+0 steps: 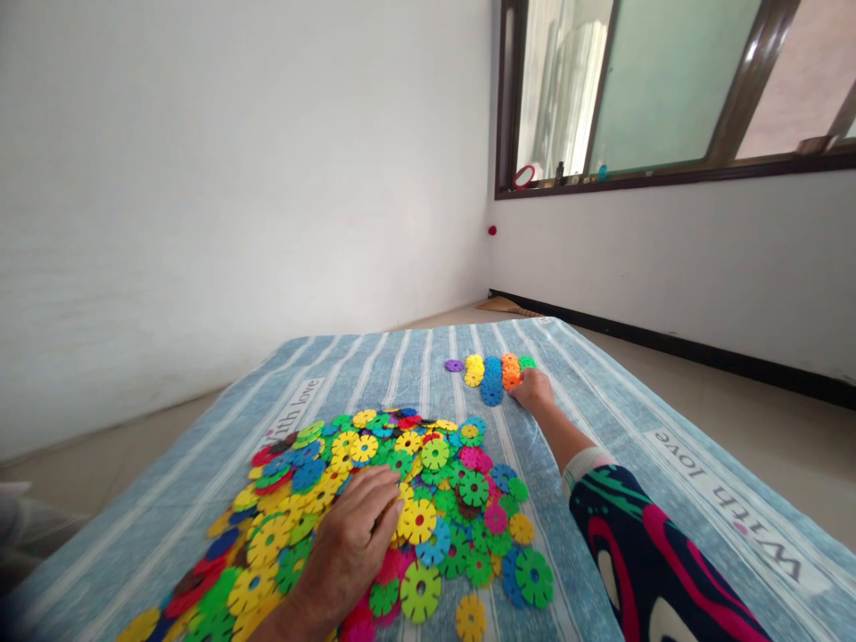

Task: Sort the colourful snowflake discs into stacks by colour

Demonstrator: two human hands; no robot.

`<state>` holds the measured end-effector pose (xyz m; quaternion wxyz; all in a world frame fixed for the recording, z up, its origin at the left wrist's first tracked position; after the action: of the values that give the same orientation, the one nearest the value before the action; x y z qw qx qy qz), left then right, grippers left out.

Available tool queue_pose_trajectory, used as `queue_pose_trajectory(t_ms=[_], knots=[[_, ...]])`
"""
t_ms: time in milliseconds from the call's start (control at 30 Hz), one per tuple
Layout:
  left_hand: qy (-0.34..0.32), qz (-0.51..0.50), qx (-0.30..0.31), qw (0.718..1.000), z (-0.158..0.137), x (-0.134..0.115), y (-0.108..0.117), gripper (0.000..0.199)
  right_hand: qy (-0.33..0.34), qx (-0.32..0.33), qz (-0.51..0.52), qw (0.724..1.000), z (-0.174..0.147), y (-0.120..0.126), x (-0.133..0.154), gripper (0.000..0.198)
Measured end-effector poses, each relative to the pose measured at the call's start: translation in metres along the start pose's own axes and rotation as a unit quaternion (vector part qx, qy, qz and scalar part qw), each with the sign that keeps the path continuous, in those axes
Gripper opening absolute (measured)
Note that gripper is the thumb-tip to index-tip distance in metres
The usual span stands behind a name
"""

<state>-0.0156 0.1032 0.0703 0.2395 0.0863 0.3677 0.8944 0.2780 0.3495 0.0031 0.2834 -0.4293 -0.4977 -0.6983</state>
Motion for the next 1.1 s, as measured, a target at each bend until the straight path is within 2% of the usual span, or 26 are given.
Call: queue_pose_trajectory(t_ms=[267, 400, 700, 933, 1100], knots=[[0.004, 0.003, -0.004, 1.000, 0.000, 0.001, 0.000, 0.017, 0.008, -0.010, -0.058, 0.998, -0.009, 0.005, 0.007, 0.029], [0.001, -0.007, -0.009, 1.000, 0.000, -0.001, 0.002, 0.017, 0.021, -0.004, -0.053, 0.998, -0.028, 0.012, 0.011, 0.033], [-0.003, -0.013, -0.006, 1.000, 0.001, -0.006, 0.000, 0.018, 0.094, 0.030, -0.011, 0.995, -0.111, 0.037, 0.022, 0.028], [-0.016, -0.018, 0.023, 0.999, 0.000, -0.013, -0.002, 0.021, 0.133, 0.093, 0.036, 0.986, -0.179, 0.036, 0.036, 0.022], [-0.026, -0.012, 0.029, 0.999, -0.003, -0.020, -0.004, 0.020, 0.245, 0.165, 0.028, 0.955, -0.217, 0.022, 0.065, 0.021]])
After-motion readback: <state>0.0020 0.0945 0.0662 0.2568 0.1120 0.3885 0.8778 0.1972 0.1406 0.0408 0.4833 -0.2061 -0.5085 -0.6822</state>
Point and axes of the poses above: each hand's wrist, its own z-axis towards the middle knuckle, its own y-axis out of the back of the hand, x = y × z, the point moved 7 cm from there along z, towards the middle knuckle, and after that the axes turned 10 degrees about z, right-handed, at the moved point
